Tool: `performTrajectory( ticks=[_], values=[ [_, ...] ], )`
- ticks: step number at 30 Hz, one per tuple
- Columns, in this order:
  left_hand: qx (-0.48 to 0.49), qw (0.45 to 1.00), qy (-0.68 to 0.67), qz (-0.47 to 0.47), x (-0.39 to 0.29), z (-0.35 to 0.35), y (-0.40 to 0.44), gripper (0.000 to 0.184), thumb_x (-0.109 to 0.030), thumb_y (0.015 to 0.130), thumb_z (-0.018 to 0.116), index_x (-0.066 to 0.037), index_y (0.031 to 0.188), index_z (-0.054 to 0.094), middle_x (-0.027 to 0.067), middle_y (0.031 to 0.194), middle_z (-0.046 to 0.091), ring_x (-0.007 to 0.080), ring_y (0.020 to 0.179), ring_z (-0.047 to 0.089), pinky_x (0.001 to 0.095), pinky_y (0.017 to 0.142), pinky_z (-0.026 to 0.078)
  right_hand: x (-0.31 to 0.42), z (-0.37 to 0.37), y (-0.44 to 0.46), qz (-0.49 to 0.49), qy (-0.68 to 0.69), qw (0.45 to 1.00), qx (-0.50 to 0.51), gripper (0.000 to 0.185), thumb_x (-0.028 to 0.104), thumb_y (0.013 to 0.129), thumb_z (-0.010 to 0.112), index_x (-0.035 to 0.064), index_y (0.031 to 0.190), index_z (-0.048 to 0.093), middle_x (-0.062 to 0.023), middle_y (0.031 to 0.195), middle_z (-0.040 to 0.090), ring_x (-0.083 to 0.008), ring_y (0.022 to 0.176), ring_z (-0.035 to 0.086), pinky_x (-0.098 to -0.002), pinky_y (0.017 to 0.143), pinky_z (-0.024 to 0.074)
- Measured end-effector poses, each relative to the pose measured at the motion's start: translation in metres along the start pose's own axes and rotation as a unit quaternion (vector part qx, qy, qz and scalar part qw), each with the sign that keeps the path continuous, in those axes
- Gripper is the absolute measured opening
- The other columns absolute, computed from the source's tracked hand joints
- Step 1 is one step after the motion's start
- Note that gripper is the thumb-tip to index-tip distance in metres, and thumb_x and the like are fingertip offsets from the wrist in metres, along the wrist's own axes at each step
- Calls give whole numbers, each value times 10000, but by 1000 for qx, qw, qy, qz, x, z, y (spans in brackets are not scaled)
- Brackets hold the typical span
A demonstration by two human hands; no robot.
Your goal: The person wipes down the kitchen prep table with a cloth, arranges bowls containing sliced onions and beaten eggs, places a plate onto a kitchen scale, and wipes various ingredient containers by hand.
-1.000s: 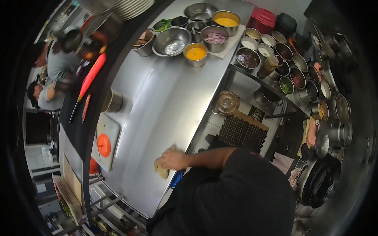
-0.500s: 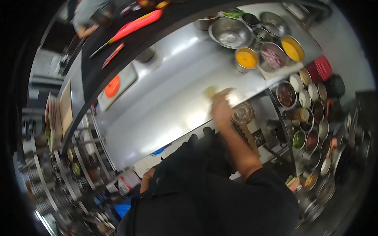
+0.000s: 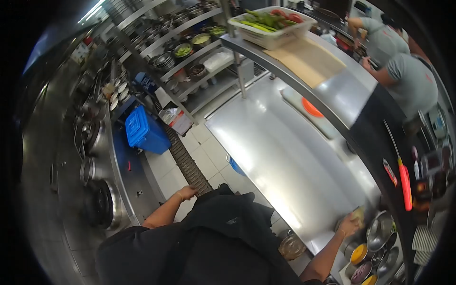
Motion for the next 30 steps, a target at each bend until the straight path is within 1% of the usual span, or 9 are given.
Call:
performTrajectory(
  ticks=[3, 4, 6, 8, 15, 16, 18, 22, 30],
  values=[
    [128, 983, 134, 16, 122, 34, 12, 434, -377, 984, 552, -6, 1110, 738, 183, 1006, 736, 337, 873, 737, 469, 728, 629, 60, 0, -24, 35, -12, 994, 105, 600, 534, 1034, 421, 118, 1447, 546, -264, 1365, 578, -441, 1069, 667, -522, 860, 564],
    [99, 977, -23, -186, 129, 22, -18, 361, -204, 927, 639, -46, 1247, 695, 181, 1096, 702, 341, 931, 724, 477, 732, 652, 103, -7, -46, -33, 4, 996, 79, 565, 496, 1034, 438, 114, 1432, 560, -261, 1323, 595, -443, 1062, 665, -526, 865, 560],
    [187, 978, 59, -75, 173, 38, -9, 768, 108, 749, 725, -198, 1438, 577, 136, 1147, 627, 325, 1066, 675, 460, 779, 666, 208, -51, -111, -134, 60, 989, 19, 508, 429, 1022, 487, 108, 1404, 584, -257, 1272, 615, -449, 1055, 655, -532, 878, 549],
    [134, 934, -175, -281, 186, 22, -22, 469, -159, 939, 652, -122, 1405, 607, 138, 1230, 656, 322, 1089, 671, 474, 841, 648, 310, -104, -180, -170, 107, 979, 14, 474, 374, 995, 547, 104, 1381, 603, -257, 1273, 611, -448, 1067, 638, -531, 888, 537],
    [157, 983, -7, -91, 268, -65, 121, 555, -101, 830, 770, -111, 1366, 629, 127, 1269, 675, 284, 1047, 698, 428, 871, 603, 557, -183, -329, -238, 156, 957, 51, 472, 351, 968, 595, 118, 1379, 613, -260, 1353, 567, -441, 1143, 591, -516, 951, 498],
    [118, 991, 57, -3, 270, -100, 147, 343, -249, 889, 666, -63, 1175, 698, 166, 1083, 708, 319, 910, 716, 448, 797, 600, 576, -186, -337, -254, 154, 953, 55, 477, 355, 968, 597, 122, 1383, 612, -260, 1354, 567, -439, 1146, 589, -516, 959, 494],
    [-23, 997, -67, -19, 231, -215, 135, 365, -351, 896, 586, -30, 857, 754, 213, 832, 729, 357, 767, 729, 471, 732, 576, 623, -191, -353, -272, 160, 947, 67, 486, 364, 966, 601, 131, 1392, 609, -261, 1355, 567, -436, 1153, 587, -516, 975, 487],
    [-225, 954, -190, 53, 199, -350, 181, 399, -391, 920, 619, -31, 1056, 723, 220, 1047, 727, 374, 1011, 696, 445, 874, 546, 692, -197, -371, -260, 165, 950, 52, 482, 395, 975, 597, 165, 1398, 616, -229, 1363, 582, -423, 1157, 593, -505, 977, 493],
    [-347, 898, -164, 217, 19, -599, 192, 340, -283, 962, 675, -42, 1201, 666, 162, 1134, 702, 260, 940, 713, 376, 840, 561, 767, -213, -386, -319, 201, 926, 26, 431, 381, 961, 616, 185, 1341, 665, -162, 1393, 579, -379, 1157, 591, -500, 944, 491]
  ],
)
Point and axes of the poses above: each hand's wrist, its own y-axis towards the middle knuckle, its own z-axis out of the palm, x = y × z, the point moved 7 cm from there along y, towards the middle knuckle
